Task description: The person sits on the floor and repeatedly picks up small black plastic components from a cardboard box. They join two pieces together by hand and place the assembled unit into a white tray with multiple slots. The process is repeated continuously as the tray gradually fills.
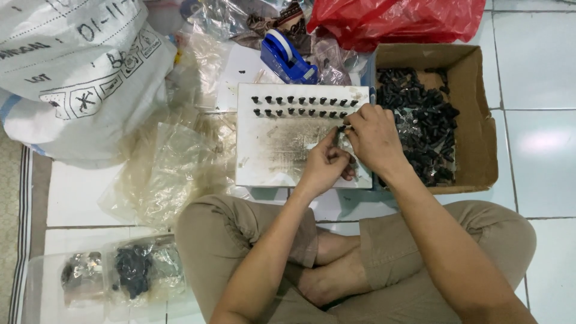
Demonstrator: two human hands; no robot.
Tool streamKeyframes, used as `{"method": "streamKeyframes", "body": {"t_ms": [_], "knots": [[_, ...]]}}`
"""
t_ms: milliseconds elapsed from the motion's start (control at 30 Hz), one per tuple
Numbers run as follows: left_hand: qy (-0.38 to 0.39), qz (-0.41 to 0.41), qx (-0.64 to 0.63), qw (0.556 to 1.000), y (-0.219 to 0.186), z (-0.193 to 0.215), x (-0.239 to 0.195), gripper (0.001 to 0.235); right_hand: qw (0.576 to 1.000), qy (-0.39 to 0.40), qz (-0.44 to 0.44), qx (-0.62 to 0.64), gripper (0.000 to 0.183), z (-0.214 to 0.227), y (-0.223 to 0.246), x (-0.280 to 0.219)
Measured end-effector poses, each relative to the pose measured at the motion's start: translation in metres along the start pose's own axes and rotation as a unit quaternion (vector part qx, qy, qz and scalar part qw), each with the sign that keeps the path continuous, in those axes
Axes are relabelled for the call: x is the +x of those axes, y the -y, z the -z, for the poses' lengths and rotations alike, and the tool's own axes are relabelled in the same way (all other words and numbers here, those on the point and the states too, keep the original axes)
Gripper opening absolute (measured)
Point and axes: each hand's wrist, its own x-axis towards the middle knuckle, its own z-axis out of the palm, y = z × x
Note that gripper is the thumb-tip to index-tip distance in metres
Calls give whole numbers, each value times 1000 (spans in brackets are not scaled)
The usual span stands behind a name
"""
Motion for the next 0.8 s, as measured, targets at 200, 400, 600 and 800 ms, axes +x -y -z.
{"method": "streamKeyframes", "body": {"t_ms": [200,400,600,800], "knots": [[-1,-7,15,1000,1,2,-1,75,999,-15,-11,43,26,6,0,0],[-37,-95,147,984,-25,-19,-27,70,992,-23,-69,108,13,46,11,3],[-28,-288,311,905,-10,-51,-37,29,941,156,-230,194,21,107,-43,-3],[88,-187,440,874,5,-121,8,32,863,331,-359,129,21,91,-152,-34]]}}
